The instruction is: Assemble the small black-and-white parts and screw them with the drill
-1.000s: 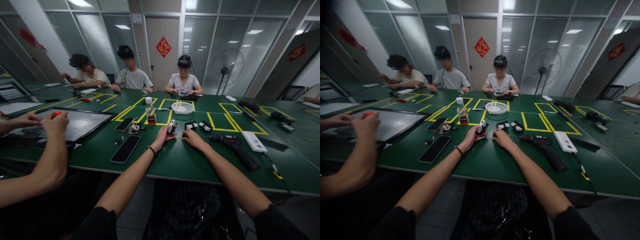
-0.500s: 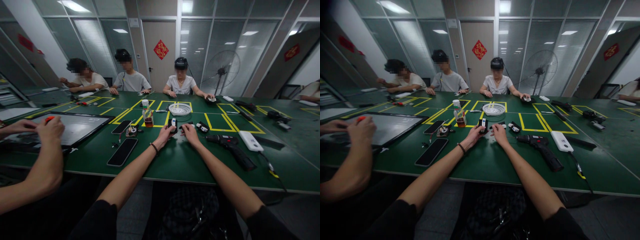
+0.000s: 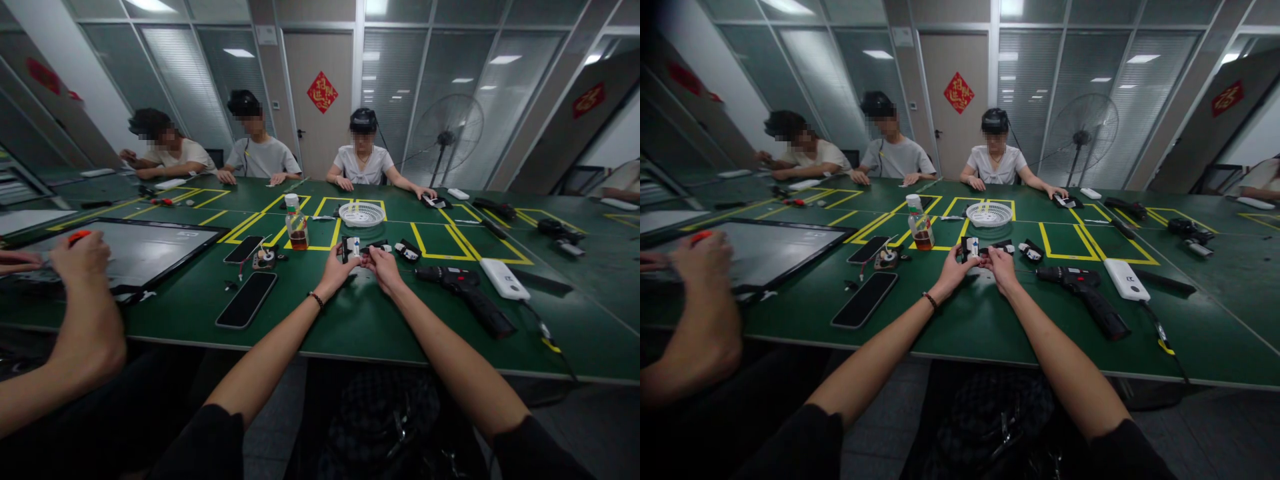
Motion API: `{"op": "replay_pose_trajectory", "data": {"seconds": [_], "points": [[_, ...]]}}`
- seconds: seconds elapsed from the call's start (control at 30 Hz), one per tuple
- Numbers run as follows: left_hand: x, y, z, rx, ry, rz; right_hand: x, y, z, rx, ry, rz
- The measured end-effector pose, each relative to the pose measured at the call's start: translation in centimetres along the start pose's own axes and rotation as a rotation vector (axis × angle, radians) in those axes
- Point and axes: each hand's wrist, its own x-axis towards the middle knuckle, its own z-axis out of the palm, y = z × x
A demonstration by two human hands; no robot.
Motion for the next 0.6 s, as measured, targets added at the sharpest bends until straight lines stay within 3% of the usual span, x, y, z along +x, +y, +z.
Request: {"op": "replay_pose_trajectory", "data": {"seconds": [0.27, 0.53, 0.6], "points": [[-1.4, 2.3, 0.5, -0.064, -0.048, -0.057, -0.2, 0.5, 0.0, -0.176, 0.051, -0.046], [-2.3, 3.0, 1.2, 0.001, 0.027, -0.002, -1.1, 1.3, 0.7, -0.586, 0.238, -0.305], [-2.2, 2.7, 1.1, 0.051, 0.014, 0.035, -1.2, 1.4, 0.6, -0.637, 0.249, -0.305]]}}
